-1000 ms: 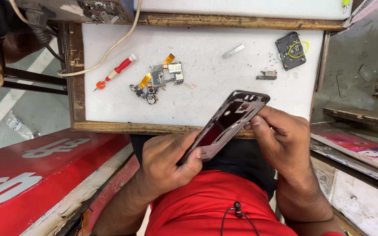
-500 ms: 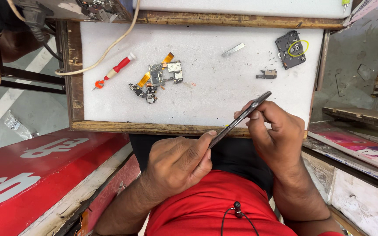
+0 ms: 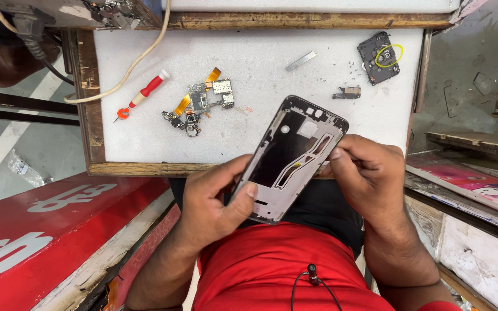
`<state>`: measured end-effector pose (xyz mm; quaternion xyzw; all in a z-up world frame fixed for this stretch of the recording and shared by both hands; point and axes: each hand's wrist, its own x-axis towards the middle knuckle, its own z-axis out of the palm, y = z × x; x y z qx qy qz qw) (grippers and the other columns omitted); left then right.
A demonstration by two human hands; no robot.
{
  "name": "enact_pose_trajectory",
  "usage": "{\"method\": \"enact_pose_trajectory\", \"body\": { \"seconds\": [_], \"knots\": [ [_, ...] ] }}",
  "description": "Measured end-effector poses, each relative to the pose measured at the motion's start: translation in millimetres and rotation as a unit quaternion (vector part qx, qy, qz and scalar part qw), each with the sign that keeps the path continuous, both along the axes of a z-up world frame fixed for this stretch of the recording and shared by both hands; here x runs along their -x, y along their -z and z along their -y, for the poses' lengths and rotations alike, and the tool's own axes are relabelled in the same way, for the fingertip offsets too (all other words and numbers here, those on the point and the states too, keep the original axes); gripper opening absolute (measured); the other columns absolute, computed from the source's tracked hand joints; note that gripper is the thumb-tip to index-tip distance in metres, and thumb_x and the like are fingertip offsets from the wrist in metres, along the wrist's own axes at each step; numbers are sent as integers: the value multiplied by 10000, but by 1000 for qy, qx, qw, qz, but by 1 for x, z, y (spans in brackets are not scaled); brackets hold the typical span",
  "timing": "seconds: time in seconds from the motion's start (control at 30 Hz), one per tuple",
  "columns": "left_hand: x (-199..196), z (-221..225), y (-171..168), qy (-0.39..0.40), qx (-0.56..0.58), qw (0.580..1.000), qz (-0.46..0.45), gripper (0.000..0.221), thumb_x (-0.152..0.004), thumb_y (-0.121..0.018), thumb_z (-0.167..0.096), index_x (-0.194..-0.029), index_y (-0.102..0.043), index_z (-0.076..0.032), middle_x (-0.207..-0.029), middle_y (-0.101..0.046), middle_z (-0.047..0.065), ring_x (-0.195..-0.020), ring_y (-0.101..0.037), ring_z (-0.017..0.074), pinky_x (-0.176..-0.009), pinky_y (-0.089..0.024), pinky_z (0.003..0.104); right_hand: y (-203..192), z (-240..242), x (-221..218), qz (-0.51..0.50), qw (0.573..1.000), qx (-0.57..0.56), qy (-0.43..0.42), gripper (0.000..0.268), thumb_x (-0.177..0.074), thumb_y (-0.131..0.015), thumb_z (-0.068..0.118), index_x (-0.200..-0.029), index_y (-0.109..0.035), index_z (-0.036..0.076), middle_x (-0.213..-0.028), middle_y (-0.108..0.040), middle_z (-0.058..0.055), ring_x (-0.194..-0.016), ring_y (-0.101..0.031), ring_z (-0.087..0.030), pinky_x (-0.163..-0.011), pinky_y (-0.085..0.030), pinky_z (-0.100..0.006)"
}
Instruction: The person disassembles a smartphone, removes the back cover, and detaches internal components including the motherboard and camera module. They clean the motherboard with a toothbrush and liquid, then reassemble the camera module and other parts on the workbench.
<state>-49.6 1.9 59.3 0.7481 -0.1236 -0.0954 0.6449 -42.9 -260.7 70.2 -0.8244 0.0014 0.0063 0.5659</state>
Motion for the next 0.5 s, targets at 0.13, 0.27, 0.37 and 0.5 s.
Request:
{"method": "enact_pose_trajectory", "body": {
  "seconds": [0.13, 0.27, 0.37, 0.5],
  "knots": [
    [1, -2, 17, 15, 154, 983, -97, 459, -1035, -664, -195, -1394, -602, 83, -1050, -776, 128, -864, -704, 77, -757, -587, 220, -2, 7, 1, -50, 991, -121, -31, 166, -1052, -555, -15, -1066, -708, -77, -865, -748, -122, -754, -718, -146, -682, -596, -258],
    [0, -3, 30, 15, 229, 957, -179, 511, -1020, -671, -200, -1405, -593, 127, -1082, -774, 165, -855, -680, 83, -730, -555, 220, 5, 18, 6, -59, 983, -172, -7, 158, -1059, -552, 3, -1037, -692, -67, -907, -739, -162, -761, -727, -170, -688, -623, -288],
    [-2, -4, 36, 8, 283, 931, -231, 522, -1003, -676, -178, -1407, -558, 131, -1172, -751, 184, -961, -700, 109, -816, -575, 245, 17, 46, 14, 15, 987, -139, 78, 191, -1119, -591, 82, -1044, -690, -63, -933, -740, -182, -726, -717, -185, -639, -609, -286],
    [0, -8, 39, 3, 324, 916, -237, 523, -1006, -669, -174, -1416, -542, 126, -1186, -742, 182, -1004, -703, 120, -861, -583, 256, 35, 123, -4, 171, 963, -74, 196, 177, -1143, -643, 164, -1170, -678, -7, -1016, -701, -135, -896, -717, -194, -743, -614, -303]
  ]
}}
